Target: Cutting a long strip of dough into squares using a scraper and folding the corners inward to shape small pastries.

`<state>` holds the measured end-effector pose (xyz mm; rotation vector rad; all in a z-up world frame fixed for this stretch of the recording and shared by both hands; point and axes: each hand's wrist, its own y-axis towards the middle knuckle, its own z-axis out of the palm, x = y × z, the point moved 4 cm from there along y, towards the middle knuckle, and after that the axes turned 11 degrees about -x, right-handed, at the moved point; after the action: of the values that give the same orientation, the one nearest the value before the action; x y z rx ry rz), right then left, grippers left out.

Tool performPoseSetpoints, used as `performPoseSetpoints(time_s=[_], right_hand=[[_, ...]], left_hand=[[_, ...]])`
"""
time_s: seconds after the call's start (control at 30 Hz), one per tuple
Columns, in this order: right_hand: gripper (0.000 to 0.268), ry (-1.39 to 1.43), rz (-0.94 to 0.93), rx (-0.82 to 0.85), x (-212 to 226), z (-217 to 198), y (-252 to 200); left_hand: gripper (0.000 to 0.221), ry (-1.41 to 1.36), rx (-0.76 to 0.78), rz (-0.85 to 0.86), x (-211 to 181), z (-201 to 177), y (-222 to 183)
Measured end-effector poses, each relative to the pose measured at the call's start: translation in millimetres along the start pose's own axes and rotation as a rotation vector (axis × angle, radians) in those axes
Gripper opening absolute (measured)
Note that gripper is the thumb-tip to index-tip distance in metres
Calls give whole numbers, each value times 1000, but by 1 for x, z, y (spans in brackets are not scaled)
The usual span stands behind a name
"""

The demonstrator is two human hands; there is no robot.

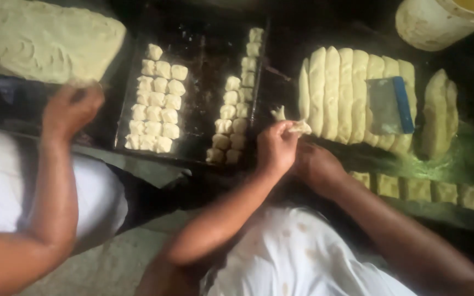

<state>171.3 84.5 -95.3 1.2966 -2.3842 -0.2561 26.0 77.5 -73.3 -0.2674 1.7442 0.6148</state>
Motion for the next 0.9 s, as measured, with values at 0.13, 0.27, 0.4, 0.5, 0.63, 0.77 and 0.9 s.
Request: performPoseSetpoints(time_s=[0.13,0.27,0.4,0.5,0.63,0.77,0.9], right_hand=[[26,13,142,288,-9,3,22],[22,536,136,452,1,-26,19],[28,1329,152,696,16,-74,0],[26,1216,471,243,4,-102,-13],[15,1201,864,-306,-12,-102,-20],[21,971,962,-415,-16,-117,-9],[29,955,1016,-73,-35,-112,-18]], left_hand=[[11,63,-33,-148,66,38,6],[11,-252,101,-462,69,39,2],[12,-403,114,-527,57,34,14],[14,-325,185,-439,3,11,0],[32,-185,269,-221,-50,8,-24],[24,-111,338,-321,-74,5,-38],[32,-307,412,-270,-81,14,-47]])
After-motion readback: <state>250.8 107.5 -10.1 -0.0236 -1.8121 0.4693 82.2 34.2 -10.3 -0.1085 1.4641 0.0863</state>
